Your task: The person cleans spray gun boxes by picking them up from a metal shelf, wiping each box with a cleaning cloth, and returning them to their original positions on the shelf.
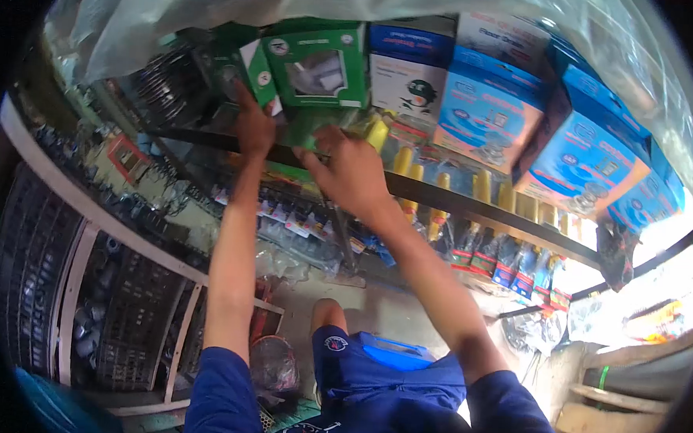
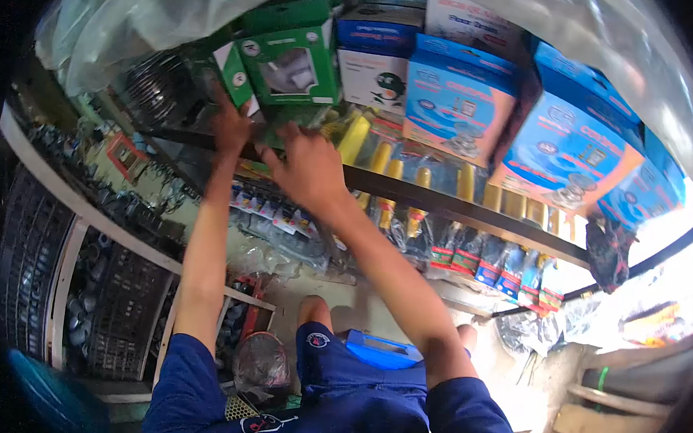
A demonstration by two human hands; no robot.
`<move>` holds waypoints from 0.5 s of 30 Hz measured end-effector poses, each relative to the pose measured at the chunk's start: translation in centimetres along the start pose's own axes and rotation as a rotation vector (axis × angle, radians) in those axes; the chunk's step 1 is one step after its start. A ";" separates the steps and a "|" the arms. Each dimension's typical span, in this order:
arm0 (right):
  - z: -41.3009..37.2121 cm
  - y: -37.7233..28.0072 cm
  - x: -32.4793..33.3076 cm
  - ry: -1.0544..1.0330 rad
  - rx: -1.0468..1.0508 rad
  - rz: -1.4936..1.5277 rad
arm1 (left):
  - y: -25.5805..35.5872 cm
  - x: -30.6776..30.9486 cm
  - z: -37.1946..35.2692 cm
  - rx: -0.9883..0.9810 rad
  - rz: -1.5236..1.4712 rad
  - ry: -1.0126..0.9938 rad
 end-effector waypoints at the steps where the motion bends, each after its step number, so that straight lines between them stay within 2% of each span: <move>1: -1.8 -0.1 1.8 0.035 0.010 0.064 | -0.1 0.0 0.0 -0.020 0.014 0.009; 4: -7.8 -0.1 8.6 0.131 -0.020 0.150 | -2.4 -2.1 1.5 -0.100 0.041 0.056; 7: -14.5 3.1 15.7 0.284 -0.265 0.020 | -4.8 -3.6 2.4 -0.215 0.052 0.137; 8: -16.6 4.6 18.7 0.367 -0.323 -0.057 | -5.1 -4.2 2.3 -0.257 0.049 0.168; 10: -20.6 6.8 25.3 0.548 -0.272 -0.466 | -4.6 -4.1 2.0 -0.195 0.070 0.080; 11: -21.4 6.6 28.1 0.671 -0.344 -0.575 | -4.6 -3.7 2.3 -0.161 0.090 0.046; 12: -22.6 8.0 31.1 0.798 -0.360 -0.775 | -5.8 -4.6 2.7 -0.253 0.089 0.155; 13: -21.9 7.2 33.6 0.776 -0.098 -0.908 | -5.6 -4.1 2.5 -0.249 0.095 0.166; 14: -21.9 7.9 35.9 0.746 0.000 -1.147 | -5.2 -3.6 1.7 -0.237 0.109 0.169; 15: -21.0 7.2 36.8 0.725 0.012 -1.173 | -5.1 -3.2 1.6 -0.224 0.119 0.184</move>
Point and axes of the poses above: each hand's wrist, its own z-axis towards the middle knuckle, its own x-axis out of the back of the hand, y = z × x, the point moved 2 cm from there along z, towards the middle knuckle, and after that the axes turned 5 degrees about y, right-handed, at the moved point
